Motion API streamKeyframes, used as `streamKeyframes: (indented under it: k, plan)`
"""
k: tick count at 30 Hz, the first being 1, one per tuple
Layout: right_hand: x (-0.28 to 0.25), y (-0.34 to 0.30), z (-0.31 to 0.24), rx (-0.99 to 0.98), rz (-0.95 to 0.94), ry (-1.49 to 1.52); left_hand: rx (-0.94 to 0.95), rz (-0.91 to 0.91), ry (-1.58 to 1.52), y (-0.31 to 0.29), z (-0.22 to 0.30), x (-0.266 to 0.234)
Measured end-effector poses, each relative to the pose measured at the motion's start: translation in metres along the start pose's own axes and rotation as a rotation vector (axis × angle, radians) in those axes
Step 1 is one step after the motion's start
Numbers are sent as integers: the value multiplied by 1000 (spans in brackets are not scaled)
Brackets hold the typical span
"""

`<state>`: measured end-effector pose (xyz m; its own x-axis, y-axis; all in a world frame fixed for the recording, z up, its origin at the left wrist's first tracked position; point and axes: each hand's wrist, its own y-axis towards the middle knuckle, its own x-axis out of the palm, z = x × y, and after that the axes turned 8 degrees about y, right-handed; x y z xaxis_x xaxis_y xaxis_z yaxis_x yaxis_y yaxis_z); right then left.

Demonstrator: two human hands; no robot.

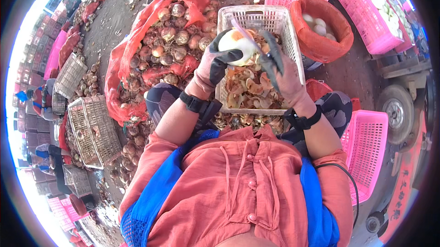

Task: The person peels onions using a knife, placing the peeled onions into a basket and the skins into a separate crate.

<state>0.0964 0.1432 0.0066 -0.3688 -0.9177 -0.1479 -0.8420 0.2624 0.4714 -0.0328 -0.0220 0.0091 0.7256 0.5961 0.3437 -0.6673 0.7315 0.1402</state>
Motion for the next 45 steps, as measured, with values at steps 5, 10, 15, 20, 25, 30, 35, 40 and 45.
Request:
streamKeyframes:
  k: [5, 10, 15, 20, 25, 30, 35, 40, 45]
  plan:
    - [6, -4, -9, -76, -157, -559, 110, -27, 236, -5, -7, -2]
    - [7, -5, -20, -39, -195, -874, 38, -2, 360, -5, -8, 2]
    - [8, -3, -23, -6, -125, -662, 54, -16, 539, -3, -15, 2]
    - [0, -8, -6, 209, -23, -205, 72, -52, 642, -3, -4, 1]
    - [-10, -4, 20, 277, -18, -44, -39, -117, 559, -6, 1, 4]
    - [-4, -1, 25, 161, 80, 213, -120, -130, 367, -4, -7, 4]
    - [-20, 5, 35, 225, 146, 115, -129, -147, 394, -6, -10, 3]
    - [-37, 7, 59, 575, 211, 269, -152, -148, 25, -11, -9, 13]
    - [-31, -19, 123, 613, -33, -24, -143, -82, -272, 1, -11, 7]
